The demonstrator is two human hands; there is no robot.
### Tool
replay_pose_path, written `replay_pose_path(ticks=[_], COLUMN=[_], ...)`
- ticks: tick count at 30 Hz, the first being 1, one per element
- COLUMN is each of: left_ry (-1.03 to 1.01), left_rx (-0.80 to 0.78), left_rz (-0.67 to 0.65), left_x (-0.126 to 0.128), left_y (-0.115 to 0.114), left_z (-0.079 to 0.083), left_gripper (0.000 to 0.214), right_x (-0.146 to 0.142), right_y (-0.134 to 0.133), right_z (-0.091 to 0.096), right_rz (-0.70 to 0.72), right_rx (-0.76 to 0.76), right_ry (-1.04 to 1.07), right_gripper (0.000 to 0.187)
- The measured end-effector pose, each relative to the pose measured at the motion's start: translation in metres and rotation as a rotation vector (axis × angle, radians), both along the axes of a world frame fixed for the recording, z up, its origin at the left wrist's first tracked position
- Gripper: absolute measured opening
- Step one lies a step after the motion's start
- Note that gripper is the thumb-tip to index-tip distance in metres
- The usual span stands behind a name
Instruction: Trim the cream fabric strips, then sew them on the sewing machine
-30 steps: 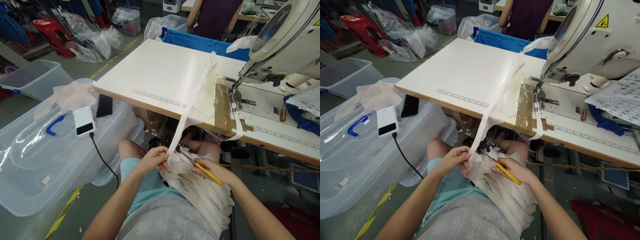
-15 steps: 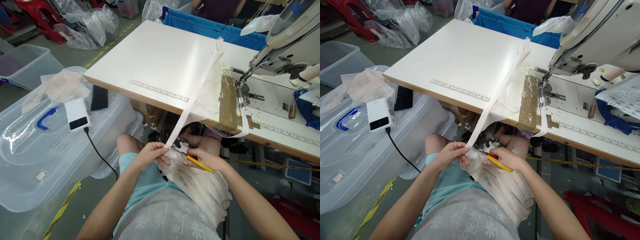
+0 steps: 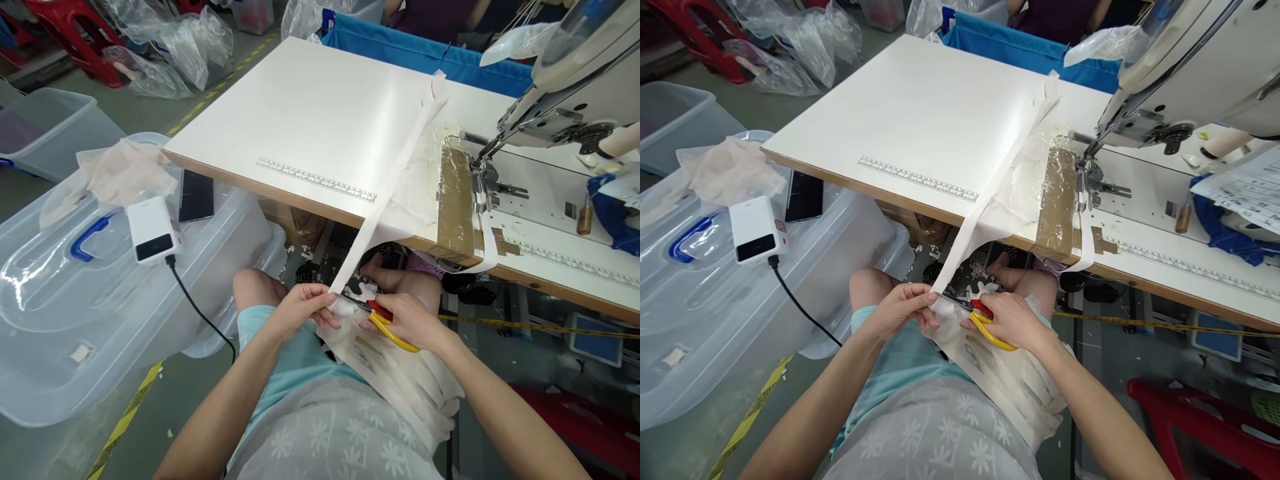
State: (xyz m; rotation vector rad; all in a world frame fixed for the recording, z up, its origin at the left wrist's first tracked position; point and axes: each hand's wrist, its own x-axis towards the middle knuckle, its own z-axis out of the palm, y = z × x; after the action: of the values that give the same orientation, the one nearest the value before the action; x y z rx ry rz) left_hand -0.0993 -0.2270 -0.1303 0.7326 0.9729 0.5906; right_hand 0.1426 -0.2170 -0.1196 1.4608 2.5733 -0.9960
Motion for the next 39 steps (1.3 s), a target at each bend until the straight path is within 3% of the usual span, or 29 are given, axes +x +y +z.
replay_pose_path(ticks=[14, 19, 22, 26, 28, 30, 32, 35, 37, 39], left_ry=[-0.005, 0.070, 0.337, 0.777, 0.773, 0.652, 0.491, 0.298, 0.365, 0.566], left_rx=[-0.003, 0.036, 0.238, 0.708, 0.869, 0.924, 0.846, 0.602, 0.434, 0.290], left_rz=[-0.036, -0.090, -0.105, 0.071, 0.107, 0.107, 0.132, 0.258, 0.317, 0.329], left_x=[0.001, -0.005, -0.013, -0.011, -0.001, 0.013, 0.028, 0.034, 0.021, -0.006], left_y=[0.000, 0.002, 0.013, 0.043, 0.058, 0.067, 0.069, 0.058, 0.045, 0.029], left_z=[-0.002, -0.006, -0.008, -0.002, 0.001, 0.001, -0.003, -0.023, -0.041, -0.059], left_gripper=[0.046, 0.044, 0.044, 0.044, 0.043, 0.038, 0.035, 0.044, 0.047, 0.044], right_x=[-0.010, -0.008, 0.000, 0.008, 0.010, 0.011, 0.012, 0.016, 0.021, 0.025], right_y=[0.005, 0.006, -0.004, -0.025, -0.036, -0.044, -0.051, -0.058, -0.062, -0.065], right_z=[0.003, -0.004, -0.006, -0.004, -0.003, -0.003, -0.005, -0.009, -0.011, -0.013], right_rz=[0.040, -0.016, -0.080, -0.153, -0.192, -0.227, -0.255, -0.298, -0.327, -0.346], right_rx=[0.103, 0.079, 0.066, 0.038, 0.027, 0.032, 0.032, 0.025, 0.020, 0.007], right_ry=[-0.077, -0.026, 0.023, 0.114, 0.148, 0.175, 0.204, 0.237, 0.241, 0.240], right_gripper=[0.059, 0.061, 0.058, 0.053, 0.052, 0.051, 0.049, 0.047, 0.047, 0.046])
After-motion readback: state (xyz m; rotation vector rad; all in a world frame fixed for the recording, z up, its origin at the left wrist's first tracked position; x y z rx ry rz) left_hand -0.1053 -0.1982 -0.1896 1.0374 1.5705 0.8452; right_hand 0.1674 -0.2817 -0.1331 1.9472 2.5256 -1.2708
